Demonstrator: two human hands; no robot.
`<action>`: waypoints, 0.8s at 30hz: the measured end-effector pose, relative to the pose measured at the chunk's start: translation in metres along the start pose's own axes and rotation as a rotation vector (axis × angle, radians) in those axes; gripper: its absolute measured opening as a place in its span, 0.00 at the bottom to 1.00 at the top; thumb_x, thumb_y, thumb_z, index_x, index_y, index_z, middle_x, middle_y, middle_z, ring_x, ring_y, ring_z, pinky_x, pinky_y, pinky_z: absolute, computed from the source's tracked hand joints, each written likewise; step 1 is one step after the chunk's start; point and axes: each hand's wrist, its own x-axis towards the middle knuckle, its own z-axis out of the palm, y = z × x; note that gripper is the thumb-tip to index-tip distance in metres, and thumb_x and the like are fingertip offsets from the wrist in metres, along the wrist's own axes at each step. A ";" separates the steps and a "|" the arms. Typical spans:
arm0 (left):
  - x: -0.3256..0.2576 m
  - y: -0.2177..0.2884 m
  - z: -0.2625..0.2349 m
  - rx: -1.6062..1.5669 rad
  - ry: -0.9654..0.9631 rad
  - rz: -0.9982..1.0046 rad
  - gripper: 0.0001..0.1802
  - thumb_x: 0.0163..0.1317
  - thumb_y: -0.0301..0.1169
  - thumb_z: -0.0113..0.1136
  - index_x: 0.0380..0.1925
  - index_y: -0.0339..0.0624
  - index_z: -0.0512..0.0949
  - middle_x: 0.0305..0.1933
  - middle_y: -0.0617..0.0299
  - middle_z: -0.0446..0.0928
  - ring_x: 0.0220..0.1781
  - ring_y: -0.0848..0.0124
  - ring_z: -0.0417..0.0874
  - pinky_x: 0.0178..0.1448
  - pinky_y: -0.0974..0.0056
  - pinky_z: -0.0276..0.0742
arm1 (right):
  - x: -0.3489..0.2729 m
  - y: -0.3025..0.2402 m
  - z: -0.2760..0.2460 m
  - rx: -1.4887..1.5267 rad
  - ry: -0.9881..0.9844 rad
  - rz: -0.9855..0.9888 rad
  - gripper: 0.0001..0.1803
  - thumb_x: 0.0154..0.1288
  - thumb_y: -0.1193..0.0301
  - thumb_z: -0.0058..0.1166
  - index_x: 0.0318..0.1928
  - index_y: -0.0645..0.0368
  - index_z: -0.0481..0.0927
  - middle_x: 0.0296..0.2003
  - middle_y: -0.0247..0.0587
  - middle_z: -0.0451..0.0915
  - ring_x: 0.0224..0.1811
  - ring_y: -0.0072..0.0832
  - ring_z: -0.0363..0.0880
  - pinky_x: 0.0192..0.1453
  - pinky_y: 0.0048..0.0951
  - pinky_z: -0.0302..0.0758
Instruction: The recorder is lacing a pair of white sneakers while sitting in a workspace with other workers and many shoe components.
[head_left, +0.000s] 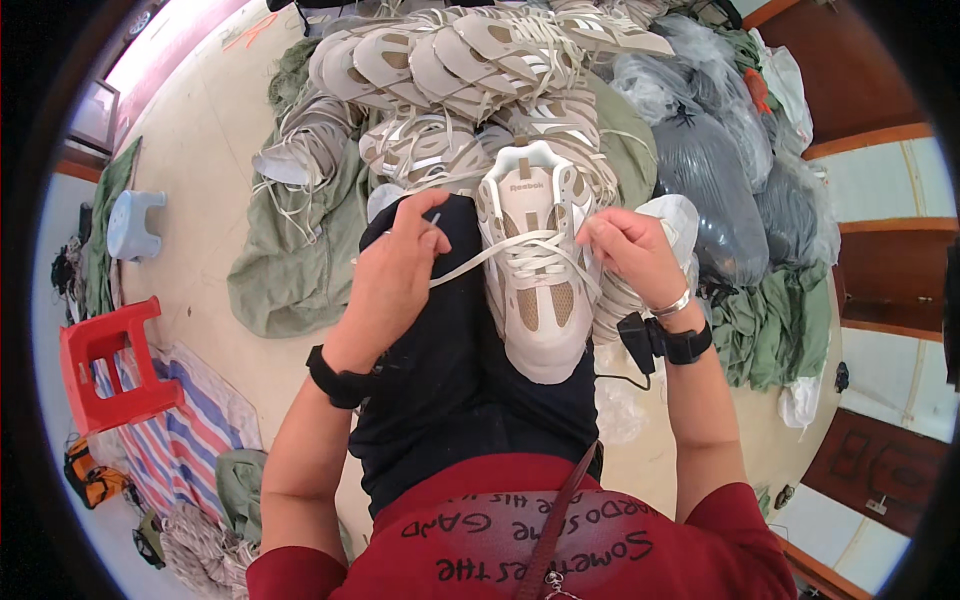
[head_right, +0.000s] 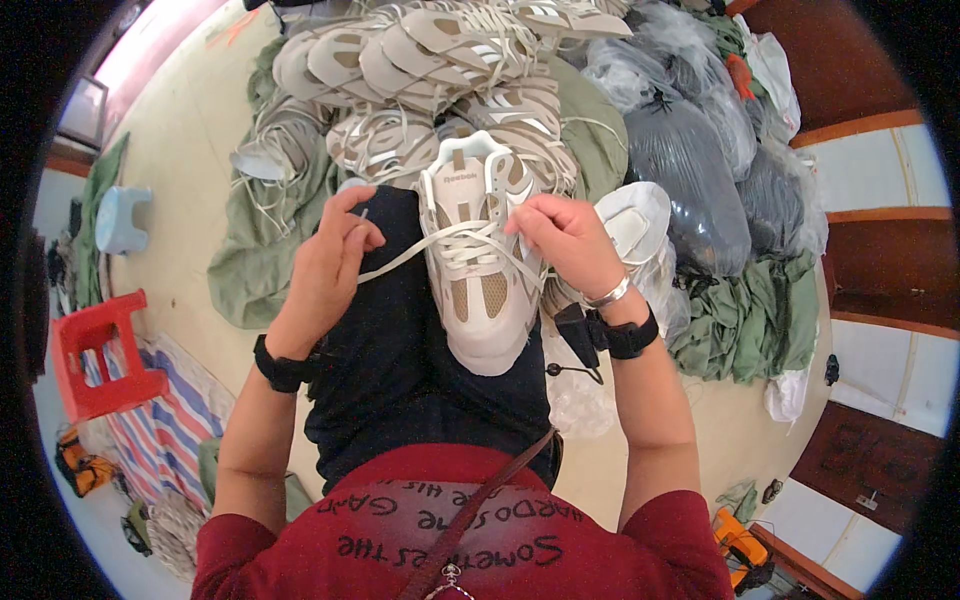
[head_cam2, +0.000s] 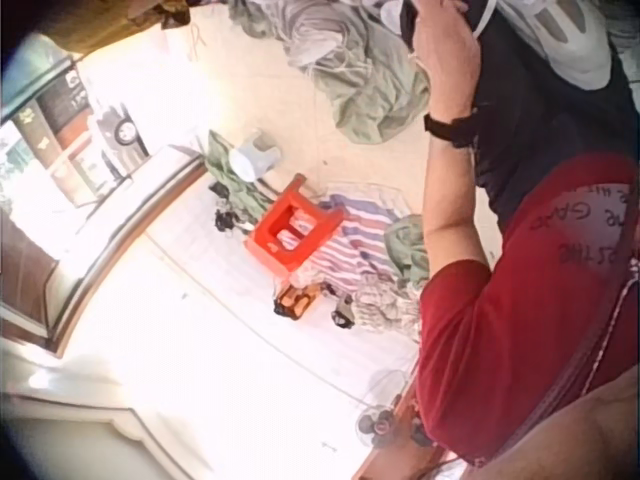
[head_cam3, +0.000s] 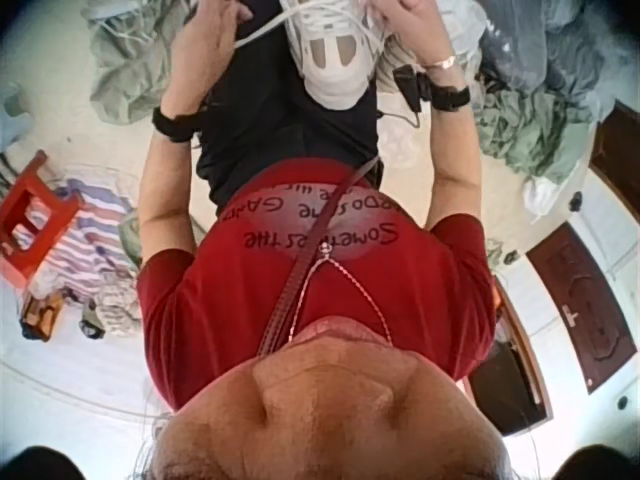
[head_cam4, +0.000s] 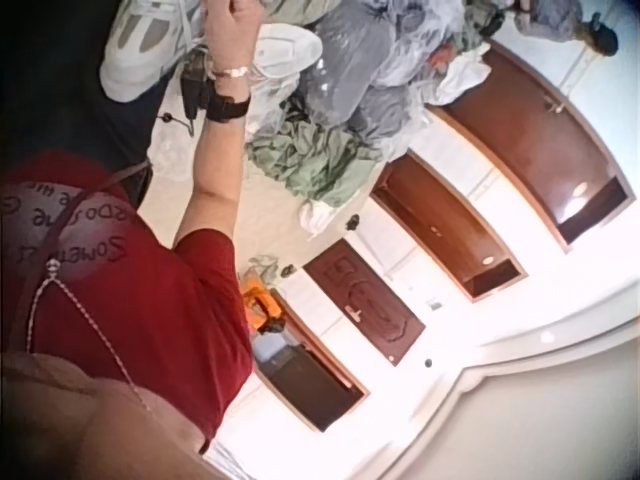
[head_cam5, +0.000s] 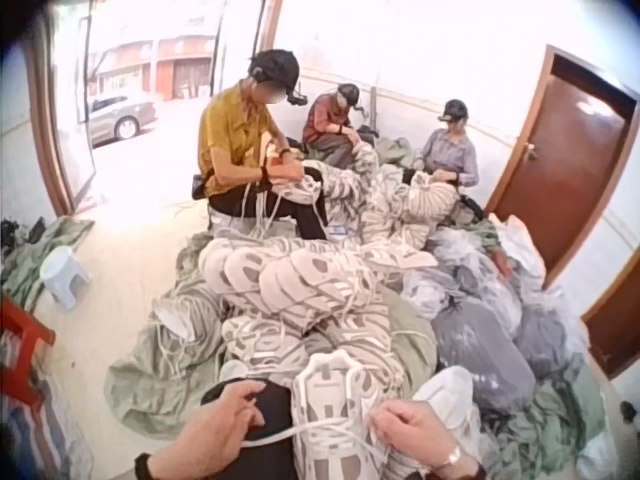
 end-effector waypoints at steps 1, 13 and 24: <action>0.001 0.003 0.003 -0.080 -0.031 -0.045 0.14 0.71 0.25 0.43 0.55 0.39 0.68 0.31 0.56 0.78 0.34 0.67 0.81 0.43 0.66 0.75 | 0.003 -0.002 -0.001 -0.124 -0.056 -0.013 0.12 0.69 0.67 0.51 0.31 0.59 0.82 0.22 0.23 0.73 0.24 0.12 0.63 0.28 0.17 0.60; -0.002 -0.015 0.026 0.143 -0.031 0.123 0.07 0.67 0.26 0.48 0.42 0.39 0.73 0.29 0.55 0.80 0.35 0.57 0.80 0.39 0.57 0.73 | 0.015 -0.004 0.001 -0.096 -0.062 0.109 0.15 0.64 0.67 0.55 0.20 0.56 0.77 0.15 0.20 0.67 0.17 0.09 0.55 0.20 0.18 0.50; -0.003 -0.013 0.029 0.065 0.039 0.099 0.05 0.67 0.26 0.49 0.40 0.39 0.71 0.31 0.54 0.83 0.34 0.54 0.84 0.36 0.56 0.76 | 0.031 0.001 0.006 -0.514 -0.037 -0.097 0.12 0.57 0.69 0.54 0.20 0.60 0.77 0.14 0.37 0.73 0.16 0.26 0.67 0.24 0.28 0.65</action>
